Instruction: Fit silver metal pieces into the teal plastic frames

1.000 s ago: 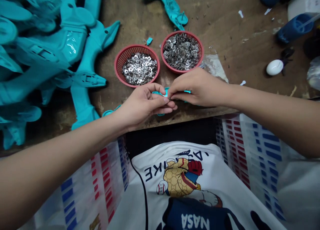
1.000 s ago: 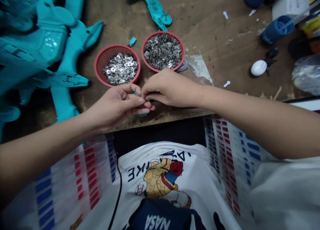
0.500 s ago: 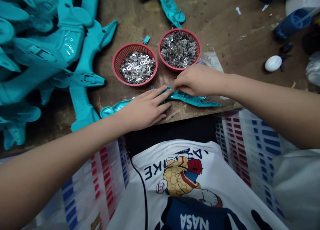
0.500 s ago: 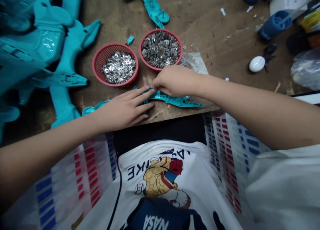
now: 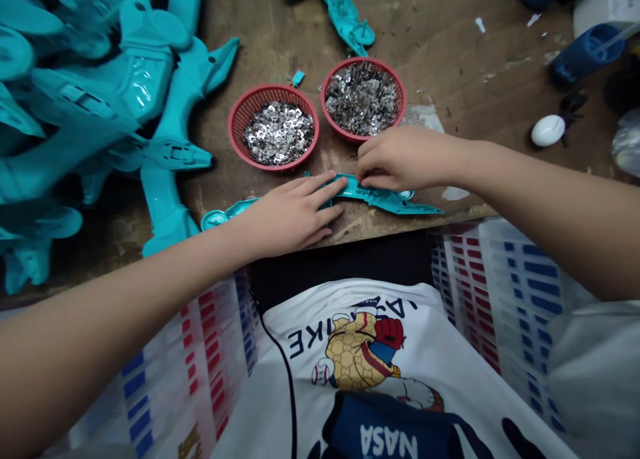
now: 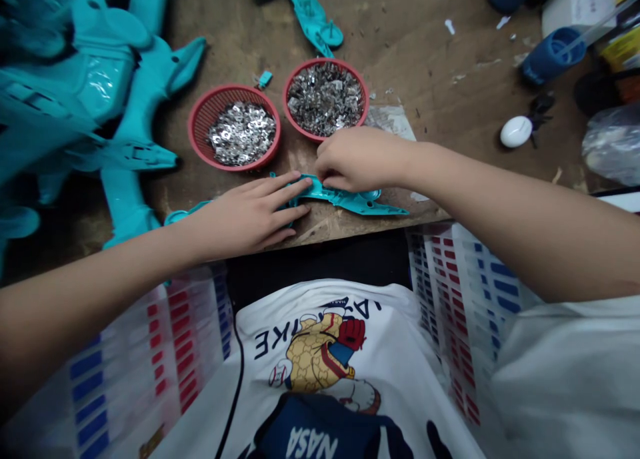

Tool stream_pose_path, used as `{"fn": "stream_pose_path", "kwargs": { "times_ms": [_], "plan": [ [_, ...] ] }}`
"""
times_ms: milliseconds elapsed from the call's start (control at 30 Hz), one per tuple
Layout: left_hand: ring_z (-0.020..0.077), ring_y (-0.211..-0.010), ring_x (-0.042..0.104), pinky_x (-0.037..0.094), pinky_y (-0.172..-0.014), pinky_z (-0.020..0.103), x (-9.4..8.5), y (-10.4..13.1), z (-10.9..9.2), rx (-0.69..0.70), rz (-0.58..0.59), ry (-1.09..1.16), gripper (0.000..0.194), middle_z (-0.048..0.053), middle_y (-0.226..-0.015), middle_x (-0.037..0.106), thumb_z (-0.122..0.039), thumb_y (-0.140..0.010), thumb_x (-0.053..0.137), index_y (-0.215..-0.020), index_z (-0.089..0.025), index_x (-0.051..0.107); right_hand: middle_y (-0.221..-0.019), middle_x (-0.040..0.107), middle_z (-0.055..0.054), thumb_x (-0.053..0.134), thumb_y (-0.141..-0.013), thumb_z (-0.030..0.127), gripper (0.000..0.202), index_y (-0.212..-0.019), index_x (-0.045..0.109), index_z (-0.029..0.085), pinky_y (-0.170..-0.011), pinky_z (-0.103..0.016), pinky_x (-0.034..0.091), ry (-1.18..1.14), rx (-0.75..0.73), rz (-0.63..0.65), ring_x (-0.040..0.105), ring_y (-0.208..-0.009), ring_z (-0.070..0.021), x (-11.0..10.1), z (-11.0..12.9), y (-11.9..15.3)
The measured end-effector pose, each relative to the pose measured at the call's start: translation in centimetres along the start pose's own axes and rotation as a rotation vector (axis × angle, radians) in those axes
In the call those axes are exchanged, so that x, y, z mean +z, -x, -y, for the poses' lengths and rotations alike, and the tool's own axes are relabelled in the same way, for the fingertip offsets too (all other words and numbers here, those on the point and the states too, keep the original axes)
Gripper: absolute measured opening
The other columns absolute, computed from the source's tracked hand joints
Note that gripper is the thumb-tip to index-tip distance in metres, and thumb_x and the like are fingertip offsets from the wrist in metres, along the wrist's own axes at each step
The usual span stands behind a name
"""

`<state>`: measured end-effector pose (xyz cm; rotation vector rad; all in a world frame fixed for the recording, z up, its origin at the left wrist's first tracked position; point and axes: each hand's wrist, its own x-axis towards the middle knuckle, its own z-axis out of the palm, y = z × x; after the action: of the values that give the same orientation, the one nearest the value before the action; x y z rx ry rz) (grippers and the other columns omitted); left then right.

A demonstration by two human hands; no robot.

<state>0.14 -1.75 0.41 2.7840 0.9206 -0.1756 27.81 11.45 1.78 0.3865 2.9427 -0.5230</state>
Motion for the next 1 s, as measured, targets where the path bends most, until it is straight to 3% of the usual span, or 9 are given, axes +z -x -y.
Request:
{"fn": "stream_pose_path", "kwargs": {
  "times_ms": [133, 300, 600, 800, 1000],
  "plan": [
    [0.0472, -0.176, 0.047, 0.051, -0.14, 0.067, 0.0, 0.0, -0.1, -0.001, -0.001, -0.015, 0.049, 0.025, -0.188, 0.047, -0.033, -0.118, 0.059, -0.159, -0.013, 0.076, -0.118, 0.08, -0.012, 0.065, -0.111, 0.023, 0.025, -0.116, 0.088, 0.015, -0.078, -0.036, 0.04, 0.013, 0.174, 0.046, 0.069, -0.097, -0.027, -0.3, 1.6, -0.3],
    [0.0451, -0.175, 0.048, 0.051, -0.14, 0.064, 0.0, 0.0, -0.2, 0.004, -0.006, -0.036, 0.049, 0.023, -0.188, 0.048, -0.035, -0.118, 0.06, -0.159, -0.015, 0.075, -0.124, 0.078, -0.015, 0.063, -0.112, 0.027, 0.028, -0.114, 0.088, 0.014, -0.076, -0.037, 0.038, 0.038, 0.282, 0.055, 0.068, -0.098, -0.0284, -0.5, 3.4, -0.5],
    [0.0473, -0.175, 0.048, 0.053, -0.138, 0.066, -0.1, -0.2, -0.2, 0.009, -0.003, -0.031, 0.047, 0.025, -0.188, 0.047, -0.032, -0.117, 0.061, -0.157, -0.012, 0.076, -0.133, 0.077, -0.021, 0.055, -0.118, 0.025, 0.036, -0.129, 0.084, 0.007, -0.079, -0.039, 0.048, 0.098, 0.477, 0.209, 0.074, -0.11, -0.0353, -1.2, 6.1, -1.3],
    [0.0478, -0.175, 0.048, 0.052, -0.139, 0.067, -0.2, -0.2, -0.3, -0.001, -0.004, -0.021, 0.046, 0.026, -0.187, 0.048, -0.03, -0.116, 0.063, -0.156, -0.012, 0.077, -0.134, 0.075, -0.025, 0.055, -0.119, 0.019, 0.033, -0.133, 0.081, 0.004, -0.082, -0.038, 0.051, 0.135, 0.46, 0.199, 0.072, -0.121, -0.0385, -0.9, 6.9, -1.3],
    [0.046, -0.176, 0.047, 0.052, -0.139, 0.067, -0.1, -0.1, -0.3, -0.013, -0.025, 0.018, 0.046, 0.025, -0.187, 0.049, -0.029, -0.114, 0.065, -0.156, -0.014, 0.078, -0.134, 0.074, -0.024, 0.054, -0.119, 0.021, 0.031, -0.127, 0.079, 0.005, -0.093, -0.039, 0.05, 0.035, 0.38, 0.04, 0.067, -0.116, -0.0339, 0.2, 4.6, -0.8]
  ]
}}
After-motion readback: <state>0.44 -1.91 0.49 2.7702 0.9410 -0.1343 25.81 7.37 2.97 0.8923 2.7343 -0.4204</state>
